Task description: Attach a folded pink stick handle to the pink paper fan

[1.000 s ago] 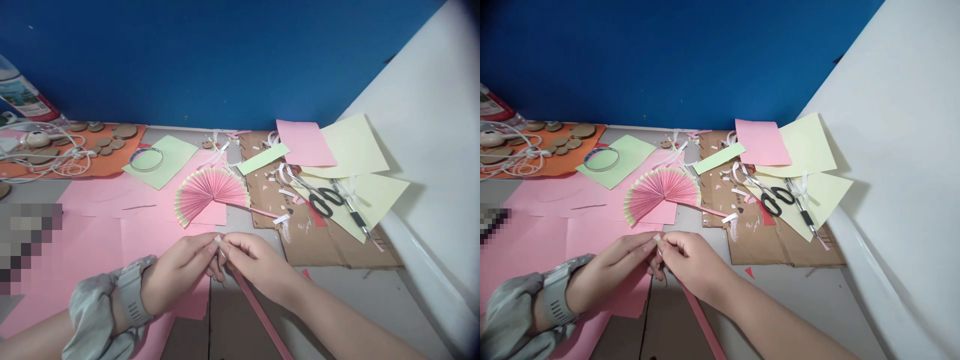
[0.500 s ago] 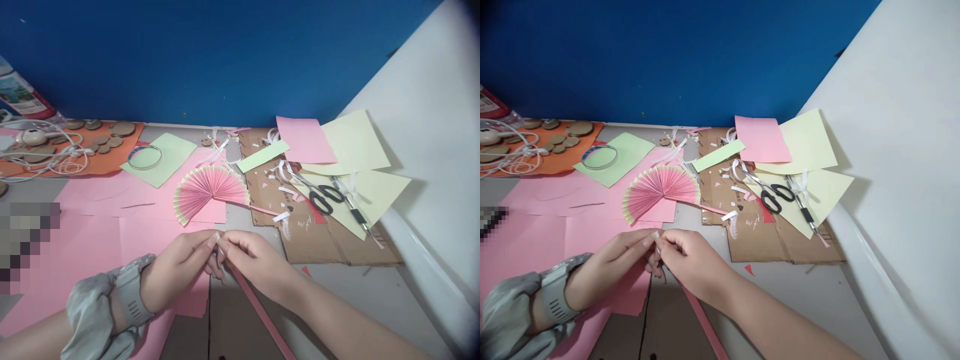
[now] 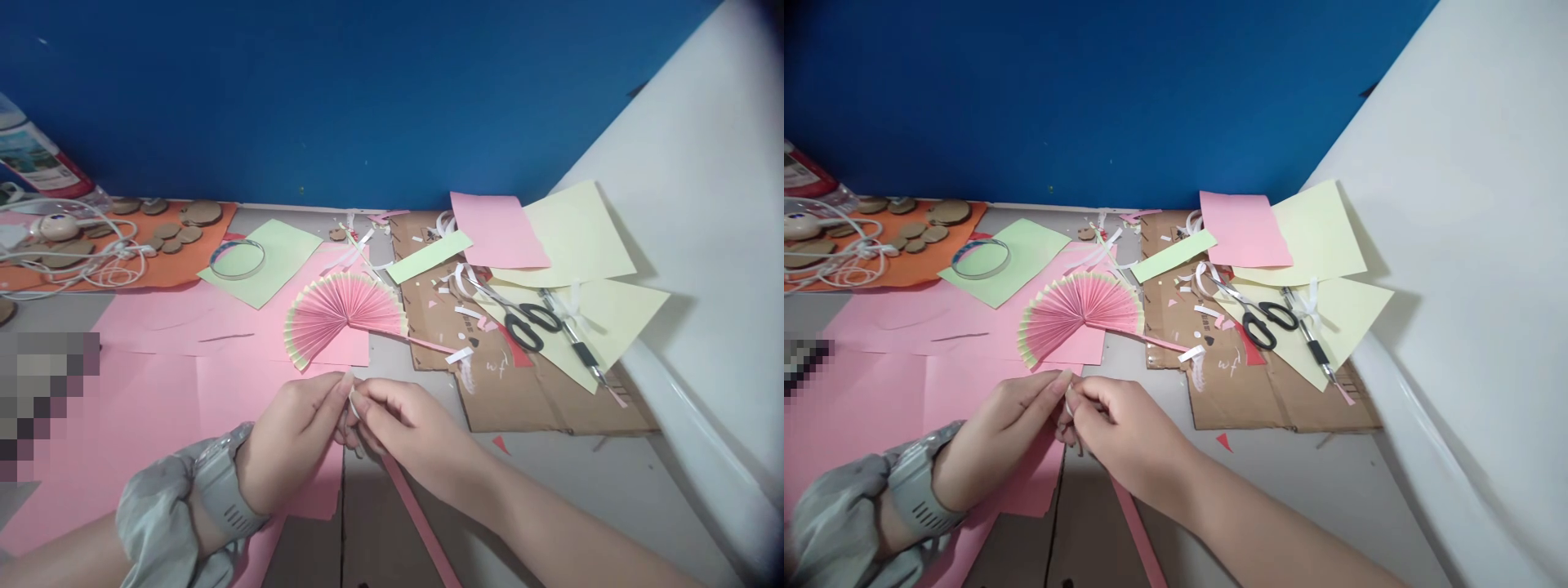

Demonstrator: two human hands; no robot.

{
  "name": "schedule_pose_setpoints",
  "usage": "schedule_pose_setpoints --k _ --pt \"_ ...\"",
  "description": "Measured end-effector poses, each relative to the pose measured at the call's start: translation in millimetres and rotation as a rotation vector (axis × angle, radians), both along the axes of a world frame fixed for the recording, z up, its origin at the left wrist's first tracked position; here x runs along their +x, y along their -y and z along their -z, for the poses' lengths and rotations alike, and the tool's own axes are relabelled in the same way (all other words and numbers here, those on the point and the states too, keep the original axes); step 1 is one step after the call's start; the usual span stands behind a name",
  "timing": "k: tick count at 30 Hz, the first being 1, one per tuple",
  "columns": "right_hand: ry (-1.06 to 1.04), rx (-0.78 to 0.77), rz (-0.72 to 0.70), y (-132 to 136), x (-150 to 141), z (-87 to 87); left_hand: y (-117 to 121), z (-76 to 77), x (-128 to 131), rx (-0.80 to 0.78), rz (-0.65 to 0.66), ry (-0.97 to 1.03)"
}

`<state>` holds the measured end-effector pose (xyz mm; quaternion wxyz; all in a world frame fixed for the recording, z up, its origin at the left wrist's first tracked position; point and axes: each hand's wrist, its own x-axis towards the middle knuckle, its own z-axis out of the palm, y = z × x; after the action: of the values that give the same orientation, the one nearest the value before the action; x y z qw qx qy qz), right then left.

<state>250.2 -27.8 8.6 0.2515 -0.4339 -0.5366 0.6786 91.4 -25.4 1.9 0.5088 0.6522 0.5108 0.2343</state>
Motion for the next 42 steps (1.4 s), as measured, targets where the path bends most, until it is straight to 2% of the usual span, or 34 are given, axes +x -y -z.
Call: schedule_pose_setpoints --k 4,9,14,19,26,36,42 --pt "0.015 -0.141 -0.019 -3 0 -2.8 2 0.2 -1 0.105 -0.035 -0.003" --pt "0.064 -0.243 -0.007 -7 1 -3.6 3 1.7 -1 0.096 -0.070 0.050" --pt "0.103 -0.221 0.029 -8 2 -8.9 2 3.5 0 0.034 -0.114 0.108" --pt "0.162 -0.210 0.005 -9 4 -14.8 1 6.3 1 -0.051 -0.117 0.153" --pt "0.283 -0.124 -0.076 -4 14 -0.1 -4 4.0 2 -0.123 -0.254 0.242" --pt "0.424 -0.005 -0.105 -1 13 0.7 -4 0.0 3 -0.144 -0.277 0.259" --pt "0.478 0.043 -0.118 -1 10 0.8 -6 1.2 2 -0.228 -0.270 0.302"
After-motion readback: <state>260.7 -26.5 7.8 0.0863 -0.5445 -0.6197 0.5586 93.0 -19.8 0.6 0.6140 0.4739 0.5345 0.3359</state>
